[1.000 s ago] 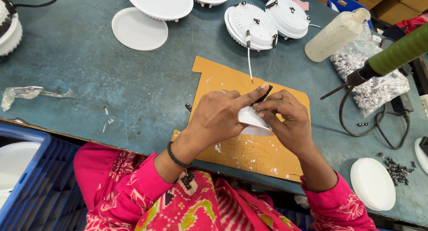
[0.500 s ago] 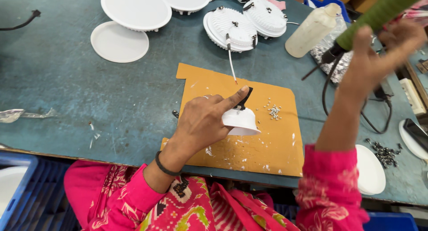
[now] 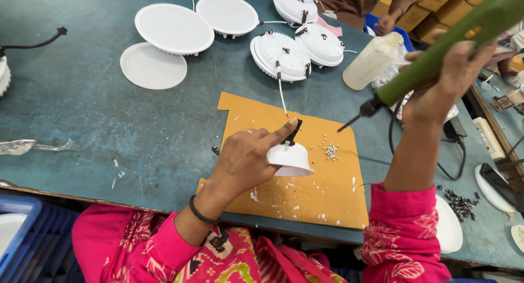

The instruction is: The person assembles LED light fixtures by securing mounting brackets to the back of white circular housings using a handheld electric screwdriver. They pick up each unit, align the bracket, drive screws, and place the finished unit into a blue crate.

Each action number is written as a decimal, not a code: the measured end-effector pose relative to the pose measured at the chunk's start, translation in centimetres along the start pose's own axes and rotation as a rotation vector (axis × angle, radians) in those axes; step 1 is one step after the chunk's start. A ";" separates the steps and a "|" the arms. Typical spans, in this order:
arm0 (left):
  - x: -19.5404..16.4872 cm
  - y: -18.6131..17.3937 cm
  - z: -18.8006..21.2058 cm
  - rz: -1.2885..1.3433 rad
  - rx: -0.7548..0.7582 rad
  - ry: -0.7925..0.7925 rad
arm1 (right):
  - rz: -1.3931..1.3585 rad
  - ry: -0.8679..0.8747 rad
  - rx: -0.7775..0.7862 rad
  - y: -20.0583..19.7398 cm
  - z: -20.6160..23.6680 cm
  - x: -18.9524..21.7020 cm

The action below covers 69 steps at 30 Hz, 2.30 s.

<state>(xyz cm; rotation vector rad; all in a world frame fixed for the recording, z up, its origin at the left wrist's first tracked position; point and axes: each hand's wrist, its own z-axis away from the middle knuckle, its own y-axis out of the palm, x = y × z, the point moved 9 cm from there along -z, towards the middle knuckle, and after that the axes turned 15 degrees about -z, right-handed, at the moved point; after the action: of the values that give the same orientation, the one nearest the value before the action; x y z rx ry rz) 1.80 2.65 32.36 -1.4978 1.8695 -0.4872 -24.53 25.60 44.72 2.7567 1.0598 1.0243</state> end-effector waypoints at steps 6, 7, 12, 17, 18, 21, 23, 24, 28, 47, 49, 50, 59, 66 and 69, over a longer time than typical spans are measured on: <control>-0.3 -0.2 0.7 -0.001 -0.017 0.015 | -0.186 0.113 0.080 5.6 1.1 5.3; -0.4 -0.2 0.8 0.002 -0.015 0.014 | -0.211 0.139 0.140 6.6 1.6 5.9; -0.7 -0.3 0.9 0.003 -0.014 0.031 | -0.351 0.184 0.396 9.4 4.3 7.5; -1.0 -0.5 1.1 0.028 -0.024 0.033 | -0.400 0.164 0.480 10.8 4.9 7.2; -1.0 -0.6 1.2 0.031 -0.029 0.034 | -0.396 0.155 0.484 11.0 4.8 7.1; -1.1 -0.7 1.3 0.039 -0.036 0.035 | -0.393 0.144 0.498 11.7 4.5 6.8; -1.2 -0.7 1.3 0.043 -0.035 0.036 | -0.396 0.145 0.505 11.8 4.3 6.6; -1.2 -0.6 1.3 0.040 -0.033 0.036 | -0.396 0.142 0.508 11.9 4.3 6.4; -1.4 -0.4 1.3 0.029 -0.028 0.043 | -0.389 0.141 0.522 11.9 4.1 5.9; -1.5 -0.8 1.2 0.007 0.003 0.036 | -0.446 0.255 0.688 13.8 3.6 4.2; 0.1 -0.8 1.2 0.075 0.026 -0.053 | -0.450 0.266 0.617 14.8 4.7 3.0; 1.0 -0.8 1.1 0.109 0.034 -0.094 | -0.450 0.271 0.548 15.1 5.8 1.6; 1.2 -0.3 -0.2 0.067 -0.003 -0.028 | -0.180 0.109 0.296 4.9 5.1 0.9; 1.1 0.0 1.2 0.073 -0.006 -0.045 | 1.025 -0.400 0.157 1.6 13.0 4.7; 0.9 -0.3 1.6 0.089 -0.016 -0.015 | 1.582 -0.626 0.134 2.7 12.3 4.9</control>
<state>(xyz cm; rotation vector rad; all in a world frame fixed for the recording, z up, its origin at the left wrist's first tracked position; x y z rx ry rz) 3.06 1.88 31.13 -1.4183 1.9233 -0.4196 -13.03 29.04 38.45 3.2383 -1.3410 -0.1526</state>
